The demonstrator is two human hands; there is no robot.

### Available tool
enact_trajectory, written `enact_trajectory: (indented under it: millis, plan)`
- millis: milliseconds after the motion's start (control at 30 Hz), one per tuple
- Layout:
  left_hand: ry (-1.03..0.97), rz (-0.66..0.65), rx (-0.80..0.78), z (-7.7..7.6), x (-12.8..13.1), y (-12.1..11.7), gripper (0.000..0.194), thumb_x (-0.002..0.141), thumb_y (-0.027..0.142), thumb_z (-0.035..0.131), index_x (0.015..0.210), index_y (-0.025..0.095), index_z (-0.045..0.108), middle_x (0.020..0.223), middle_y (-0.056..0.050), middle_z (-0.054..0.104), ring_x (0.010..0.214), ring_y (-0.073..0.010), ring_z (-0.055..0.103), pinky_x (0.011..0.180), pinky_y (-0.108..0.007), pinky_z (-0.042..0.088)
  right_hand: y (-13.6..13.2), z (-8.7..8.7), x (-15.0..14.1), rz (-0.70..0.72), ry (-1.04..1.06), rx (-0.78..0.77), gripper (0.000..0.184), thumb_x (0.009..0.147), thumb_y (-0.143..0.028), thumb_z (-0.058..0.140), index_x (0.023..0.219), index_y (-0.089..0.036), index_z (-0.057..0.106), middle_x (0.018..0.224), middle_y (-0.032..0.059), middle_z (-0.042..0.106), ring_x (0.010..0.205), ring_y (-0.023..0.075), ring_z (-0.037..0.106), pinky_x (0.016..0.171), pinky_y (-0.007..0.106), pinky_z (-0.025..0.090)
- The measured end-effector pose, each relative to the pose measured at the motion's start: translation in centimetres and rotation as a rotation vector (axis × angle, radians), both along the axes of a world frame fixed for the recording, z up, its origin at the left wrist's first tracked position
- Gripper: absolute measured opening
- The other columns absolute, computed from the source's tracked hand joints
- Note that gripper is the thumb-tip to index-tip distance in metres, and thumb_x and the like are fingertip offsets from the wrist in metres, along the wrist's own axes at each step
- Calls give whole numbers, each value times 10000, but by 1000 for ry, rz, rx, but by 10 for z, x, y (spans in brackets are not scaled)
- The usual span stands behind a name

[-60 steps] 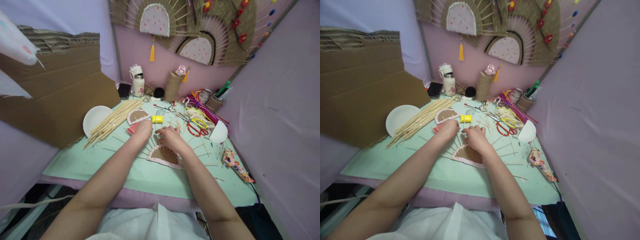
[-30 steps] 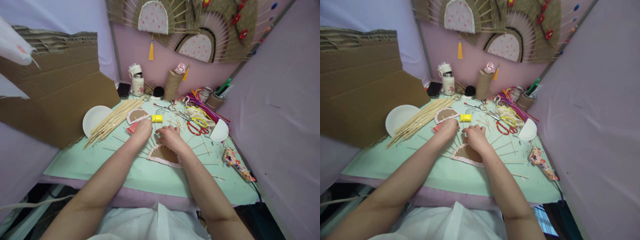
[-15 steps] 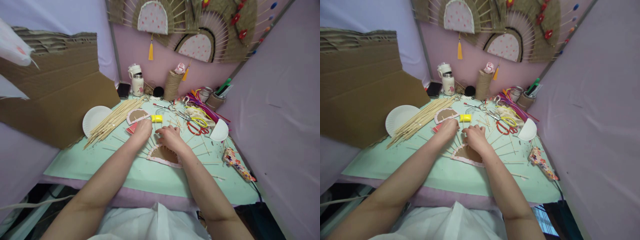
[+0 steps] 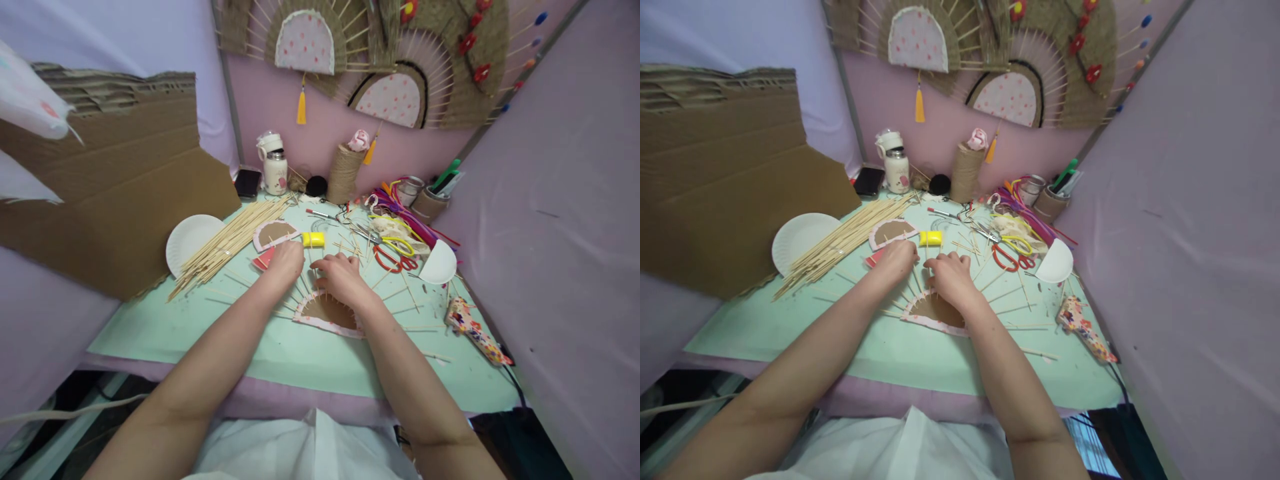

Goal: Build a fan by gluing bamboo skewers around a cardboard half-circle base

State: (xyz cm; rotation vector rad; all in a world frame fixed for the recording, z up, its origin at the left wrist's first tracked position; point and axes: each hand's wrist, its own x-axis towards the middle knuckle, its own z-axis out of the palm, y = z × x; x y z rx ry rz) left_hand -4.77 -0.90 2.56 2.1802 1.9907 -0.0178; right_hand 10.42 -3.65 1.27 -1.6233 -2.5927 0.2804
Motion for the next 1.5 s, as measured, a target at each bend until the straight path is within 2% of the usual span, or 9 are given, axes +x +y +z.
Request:
enact_trajectory:
  millis: [267,1033,1300,1500]
  plan:
    - [-6,1,4,-3,0,1,260,867,184,516,944,84,743,945,-211,729,919,-260,687,755,-286,474,2,-4,1,7,24,16,278,874,-253,609,1144,-286,670,1068,65,664,1043,241,482,774,359,210]
    - [-3,-20,11,0,1,0,281,874,176,493,965,74,738,968,-208,728,944,-259,681,765,-285,469,1,-2,1,-1,27,10,275,862,-236,615,1129,-278,669,1069,58,667,1036,240,478,772,360,202]
    - [-5,-22,28,-6,-1,3,281,865,170,491,964,79,738,962,-203,728,927,-261,680,742,-290,463,0,-2,0,-1,18,5,268,872,-240,603,1128,-280,671,1073,61,663,1041,239,477,768,353,201]
    - [-6,-13,14,-4,0,1,271,868,177,499,948,77,739,943,-204,728,906,-257,684,736,-287,462,1,-2,1,2,20,17,277,867,-242,610,1135,-281,668,1060,59,661,1033,238,478,769,353,204]
